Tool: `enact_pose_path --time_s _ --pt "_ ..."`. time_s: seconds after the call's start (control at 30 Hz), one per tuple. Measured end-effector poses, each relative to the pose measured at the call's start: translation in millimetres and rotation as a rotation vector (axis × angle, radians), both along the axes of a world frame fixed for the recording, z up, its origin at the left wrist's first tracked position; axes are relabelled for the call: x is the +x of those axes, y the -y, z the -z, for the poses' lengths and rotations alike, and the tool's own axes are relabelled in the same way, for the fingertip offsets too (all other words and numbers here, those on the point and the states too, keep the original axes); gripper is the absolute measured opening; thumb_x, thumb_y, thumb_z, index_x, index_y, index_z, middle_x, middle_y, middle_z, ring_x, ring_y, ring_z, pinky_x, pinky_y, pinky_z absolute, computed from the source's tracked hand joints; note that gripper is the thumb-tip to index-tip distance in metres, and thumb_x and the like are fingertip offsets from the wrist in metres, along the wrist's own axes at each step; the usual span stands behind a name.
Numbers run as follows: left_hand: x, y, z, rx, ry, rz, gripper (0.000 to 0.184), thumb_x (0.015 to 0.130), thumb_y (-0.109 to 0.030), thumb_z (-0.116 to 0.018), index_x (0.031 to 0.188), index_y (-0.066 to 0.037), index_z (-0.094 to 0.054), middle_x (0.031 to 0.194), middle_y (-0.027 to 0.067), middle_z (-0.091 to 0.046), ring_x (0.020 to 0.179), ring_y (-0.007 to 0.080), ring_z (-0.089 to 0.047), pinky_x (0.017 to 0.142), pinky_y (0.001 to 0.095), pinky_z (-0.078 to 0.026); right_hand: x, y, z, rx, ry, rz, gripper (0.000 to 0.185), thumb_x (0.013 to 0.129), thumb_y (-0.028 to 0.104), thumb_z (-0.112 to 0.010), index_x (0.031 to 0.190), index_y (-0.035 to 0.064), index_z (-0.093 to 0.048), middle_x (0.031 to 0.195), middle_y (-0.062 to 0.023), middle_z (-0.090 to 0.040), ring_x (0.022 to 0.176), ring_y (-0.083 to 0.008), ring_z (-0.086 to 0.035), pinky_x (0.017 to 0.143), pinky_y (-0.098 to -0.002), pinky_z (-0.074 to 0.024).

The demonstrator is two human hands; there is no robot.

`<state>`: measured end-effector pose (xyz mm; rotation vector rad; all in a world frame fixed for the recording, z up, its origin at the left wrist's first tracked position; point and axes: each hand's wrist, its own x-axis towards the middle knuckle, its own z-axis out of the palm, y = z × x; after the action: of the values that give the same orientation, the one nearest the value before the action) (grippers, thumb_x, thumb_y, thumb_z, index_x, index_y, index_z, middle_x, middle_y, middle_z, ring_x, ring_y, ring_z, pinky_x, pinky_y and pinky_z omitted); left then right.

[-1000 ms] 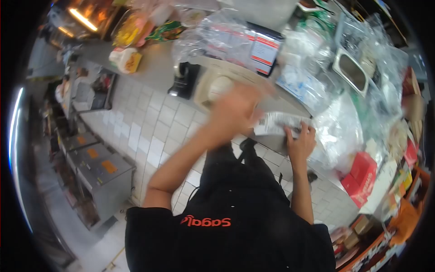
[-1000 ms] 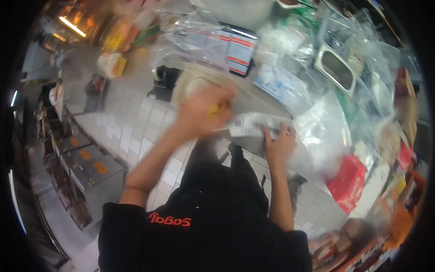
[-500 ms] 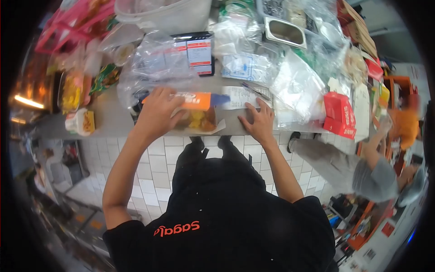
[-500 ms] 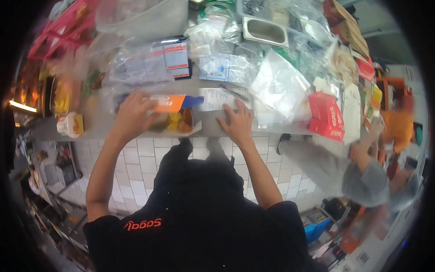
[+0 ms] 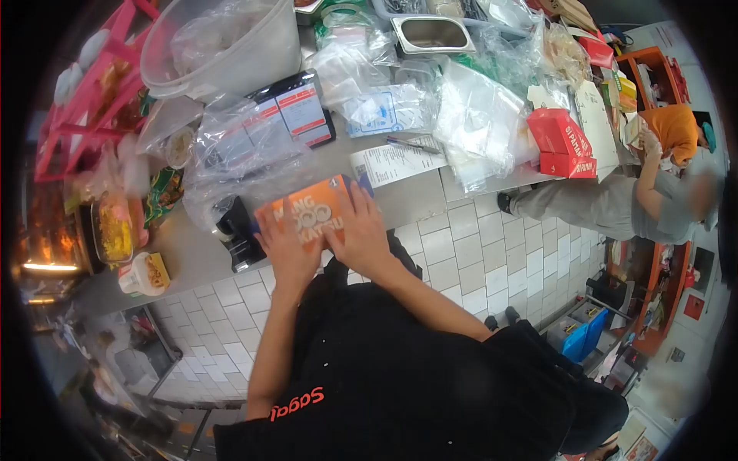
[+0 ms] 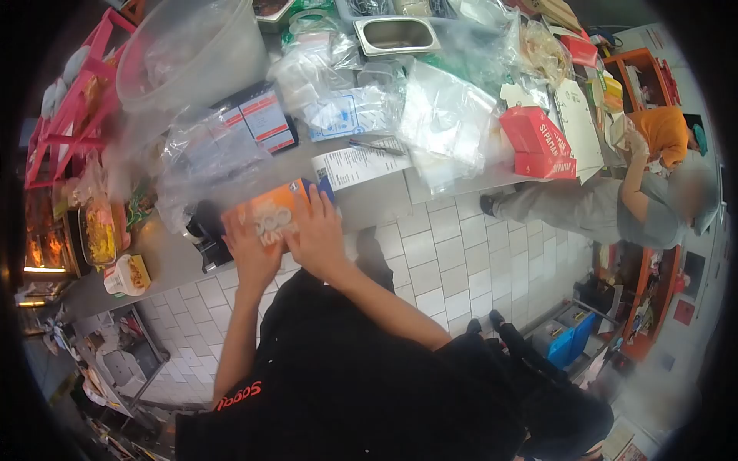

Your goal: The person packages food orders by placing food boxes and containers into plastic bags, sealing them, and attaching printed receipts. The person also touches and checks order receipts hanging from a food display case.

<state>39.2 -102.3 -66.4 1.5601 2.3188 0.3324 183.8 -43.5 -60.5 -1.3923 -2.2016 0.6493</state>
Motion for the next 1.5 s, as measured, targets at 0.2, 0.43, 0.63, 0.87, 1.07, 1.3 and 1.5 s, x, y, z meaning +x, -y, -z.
enact_pose_path --time_s 0.2,0.43,0.63,0.87,1.07,1.3,1.5 --pt "14.8 38.0 35.3 0.493 0.761 -0.344 0.083 0.084 -0.021 -0.072 0.147 0.000 -0.021 0.150 0.0260 -0.023 0.140 0.0367 -0.026 0.113 0.0461 -0.025 28.7 -2.7 22.6 -0.088 -0.135 0.001 0.062 0.085 0.027 -0.066 0.133 -0.0055 -0.044 0.130 -0.0255 -0.047 0.110 -0.0408 -0.048 0.096 -0.0470 -0.0393" --pt "-9.8 52.6 31.6 0.561 0.900 -0.383 0.080 0.088 -0.026 -0.070 0.146 0.003 -0.023 0.148 0.0200 -0.035 0.136 0.0293 -0.038 0.114 0.0411 -0.027 54.9 -14.3 -44.2 0.032 -0.171 -0.325 0.060 0.080 0.029 -0.075 0.129 0.0036 -0.050 0.121 -0.0170 -0.052 0.112 -0.0333 -0.049 0.096 -0.0459 -0.0375" --pt "-33.7 46.7 -28.6 0.270 0.124 0.217 0.068 0.070 -0.031 -0.084 0.128 -0.008 -0.057 0.137 0.0081 -0.054 0.131 0.0291 -0.045 0.112 0.0446 -0.029 34.8 21.7 2.8 0.071 0.030 -0.923 0.041 0.075 0.030 -0.074 0.110 0.0110 -0.062 0.114 -0.0076 -0.057 0.108 -0.0245 -0.052 0.089 -0.0426 -0.0382" --pt "-42.6 3.2 -54.0 0.372 0.414 -0.251 0.028 0.086 -0.020 -0.069 0.108 -0.004 -0.068 0.095 0.0122 -0.070 0.091 0.0274 -0.067 0.080 0.0328 -0.052 22.9 15.1 4.5 0.216 -0.106 -0.835 0.024 0.076 0.012 -0.063 0.099 0.0075 -0.062 0.107 -0.0084 -0.061 0.095 -0.0251 -0.059 0.078 -0.0376 -0.0463" --pt "-70.7 9.9 -54.6 0.487 0.055 0.286 0.033 0.081 -0.011 -0.066 0.113 -0.006 -0.066 0.104 0.0139 -0.068 0.092 0.0309 -0.066 0.082 0.0368 -0.051 -11.1 -5.9 -3.9 -0.040 0.030 -0.860 0.019 0.084 0.015 -0.063 0.103 0.0107 -0.061 0.100 -0.0089 -0.063 0.084 -0.0298 -0.064 0.069 -0.0409 -0.0533" --pt "-87.2 -12.5 -57.1 0.381 0.416 0.046 0.027 0.087 -0.009 -0.055 0.112 -0.007 -0.067 0.102 0.0160 -0.068 0.094 0.0326 -0.065 0.082 0.0380 -0.050 -32.7 -36.7 -49.2 -0.050 -0.186 -0.891 0.023 0.082 0.015 -0.068 0.105 0.0107 -0.064 0.091 -0.0110 -0.060 0.072 -0.0257 -0.061 0.065 -0.0355 -0.0527" --pt "-102.2 -22.7 -59.3 0.375 0.506 0.110 0.027 0.088 -0.009 -0.054 0.113 -0.007 -0.067 0.104 0.0157 -0.068 0.095 0.0329 -0.064 0.083 0.0384 -0.049 -30.6 -4.1 15.3 0.177 0.167 -0.948 0.034 0.079 0.021 -0.071 0.110 0.0127 -0.061 0.094 -0.0066 -0.058 0.074 -0.0232 -0.063 0.058 -0.0384 -0.0514"
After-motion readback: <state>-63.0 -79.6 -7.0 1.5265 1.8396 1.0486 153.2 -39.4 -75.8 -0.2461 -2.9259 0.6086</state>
